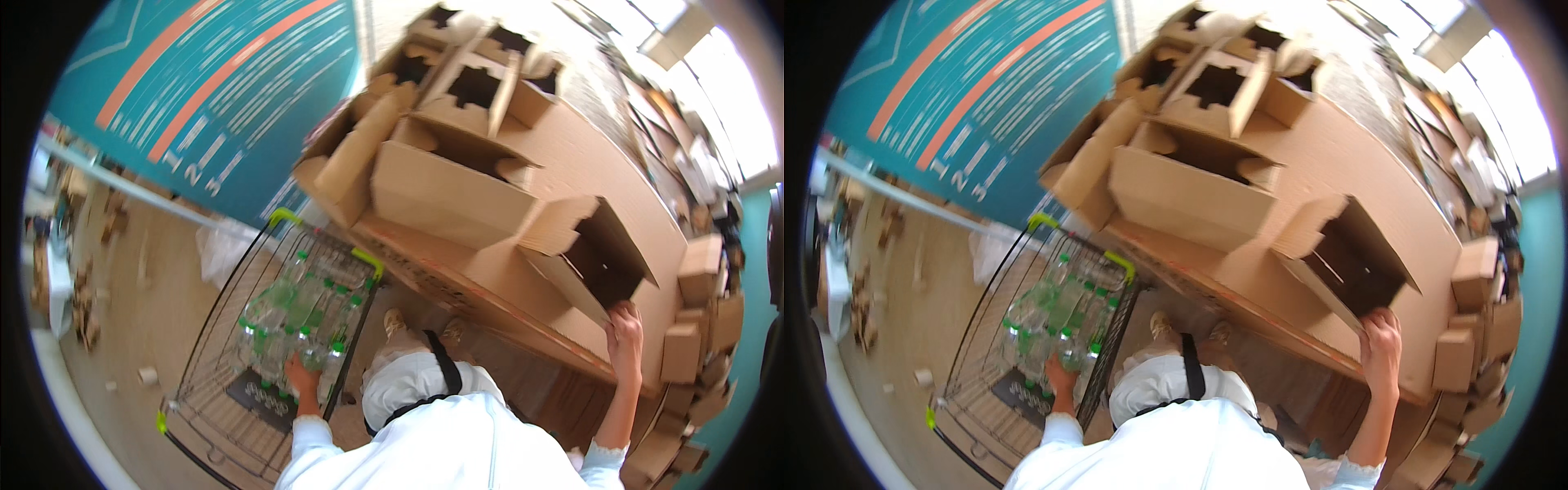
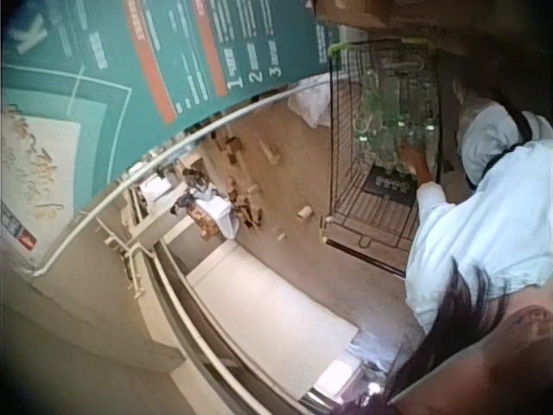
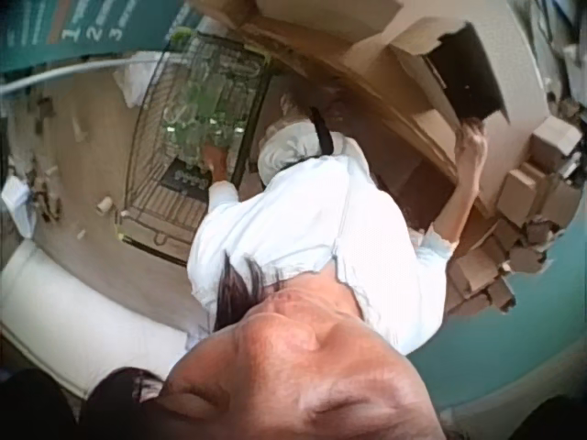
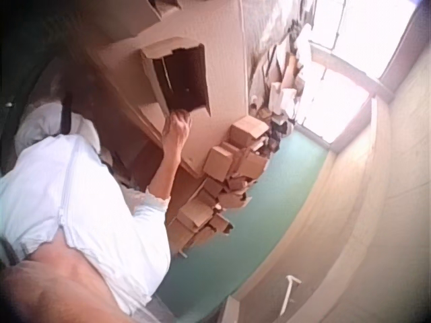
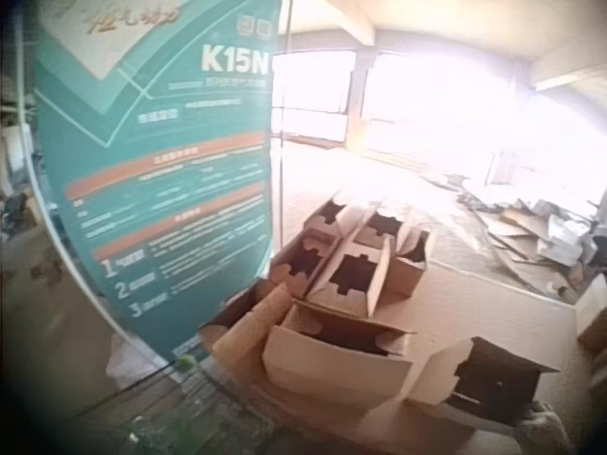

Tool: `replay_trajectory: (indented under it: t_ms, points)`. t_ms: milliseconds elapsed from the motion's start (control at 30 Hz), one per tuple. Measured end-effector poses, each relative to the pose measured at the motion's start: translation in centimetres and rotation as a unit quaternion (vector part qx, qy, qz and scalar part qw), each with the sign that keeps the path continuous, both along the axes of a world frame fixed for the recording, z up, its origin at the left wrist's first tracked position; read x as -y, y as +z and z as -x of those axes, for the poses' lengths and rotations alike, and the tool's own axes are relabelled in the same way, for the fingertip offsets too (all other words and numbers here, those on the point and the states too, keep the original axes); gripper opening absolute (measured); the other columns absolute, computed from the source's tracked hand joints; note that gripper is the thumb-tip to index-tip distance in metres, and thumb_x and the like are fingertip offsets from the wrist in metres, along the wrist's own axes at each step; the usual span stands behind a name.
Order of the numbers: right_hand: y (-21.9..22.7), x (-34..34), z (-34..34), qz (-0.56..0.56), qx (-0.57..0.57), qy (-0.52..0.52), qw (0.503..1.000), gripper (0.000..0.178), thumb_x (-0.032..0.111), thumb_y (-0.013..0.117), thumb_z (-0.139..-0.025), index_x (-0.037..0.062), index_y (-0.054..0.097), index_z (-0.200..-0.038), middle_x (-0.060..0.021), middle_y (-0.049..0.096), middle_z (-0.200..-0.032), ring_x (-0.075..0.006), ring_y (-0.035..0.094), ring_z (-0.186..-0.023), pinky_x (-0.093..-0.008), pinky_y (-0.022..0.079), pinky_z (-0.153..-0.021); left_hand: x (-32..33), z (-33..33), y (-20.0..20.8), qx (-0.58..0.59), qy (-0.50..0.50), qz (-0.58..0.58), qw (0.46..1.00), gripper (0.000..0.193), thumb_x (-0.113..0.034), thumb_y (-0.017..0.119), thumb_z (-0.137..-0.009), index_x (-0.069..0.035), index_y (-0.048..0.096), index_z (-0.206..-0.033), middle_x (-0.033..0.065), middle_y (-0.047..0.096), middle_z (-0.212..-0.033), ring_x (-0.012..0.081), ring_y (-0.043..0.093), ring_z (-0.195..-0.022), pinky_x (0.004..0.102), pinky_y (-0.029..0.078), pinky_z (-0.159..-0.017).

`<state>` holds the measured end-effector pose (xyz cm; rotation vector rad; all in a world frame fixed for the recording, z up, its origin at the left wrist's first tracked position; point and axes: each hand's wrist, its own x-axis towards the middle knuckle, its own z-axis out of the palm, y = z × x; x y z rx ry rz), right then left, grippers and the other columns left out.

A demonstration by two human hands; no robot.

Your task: The person picks up plastic bottles from a cart, inserts them one at a time into individual cardboard boxes, folds the box flaps to close them, and stacks the finished packages on the work table.

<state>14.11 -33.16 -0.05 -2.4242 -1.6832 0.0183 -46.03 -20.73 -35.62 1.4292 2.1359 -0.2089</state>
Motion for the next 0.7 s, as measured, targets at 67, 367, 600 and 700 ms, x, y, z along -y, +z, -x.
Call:
replay_trajectory:
  t_ms: [67,367,600,700]
  points:
    - [0.0,-0.2,-0.9,0.003,0.031,0.023,0.999,0.009,0.003,0.067,-0.072,-0.0007,0.065,-0.080,-0.0144,0.065,-0.087,-0.0347,0.058,-0.100,-0.0458,0.046,-0.092,2.3,2.6,-3.6,0.010,-0.016,-0.107,0.994,0.097,-0.021,0.092,-0.055,-0.003,0.046,-0.138,0.0235,0.046,-0.141,0.0417,0.040,-0.133,0.0477,0.035,-0.110]
    - [0.5,1.2,-4.3,0.004,0.036,0.087,0.996,0.016,0.017,0.074,-0.076,0.0061,0.071,-0.088,-0.0082,0.063,-0.095,-0.0274,0.055,-0.105,-0.0460,0.038,-0.105,-5.0,0.1,11.1,-0.065,0.154,-0.487,0.857,0.084,-0.028,0.083,-0.075,0.003,0.042,-0.141,0.0232,0.057,-0.130,0.0350,0.059,-0.116,0.0456,0.048,-0.096]
    - [0.9,2.7,-7.4,0.004,-0.048,0.183,0.982,0.006,0.013,0.072,-0.079,0.0082,0.070,-0.082,-0.0081,0.059,-0.090,-0.0261,0.054,-0.098,-0.0431,0.041,-0.097,-8.3,-19.8,34.9,0.510,-0.042,-0.629,0.585,0.078,-0.036,0.066,-0.087,0.004,0.032,-0.145,0.0210,0.045,-0.141,0.0382,0.052,-0.124,0.0537,0.041,-0.106]
    - [0.4,3.5,-8.8,0.001,-0.069,0.196,0.978,0.005,0.013,0.072,-0.080,0.0093,0.069,-0.081,-0.0074,0.058,-0.088,-0.0249,0.053,-0.098,-0.0421,0.040,-0.096,-8.0,-33.3,40.6,0.628,-0.242,-0.486,0.558,0.081,-0.054,0.065,-0.081,-0.001,0.040,-0.137,0.0181,0.049,-0.132,0.0355,0.051,-0.123,0.0517,0.038,-0.109]
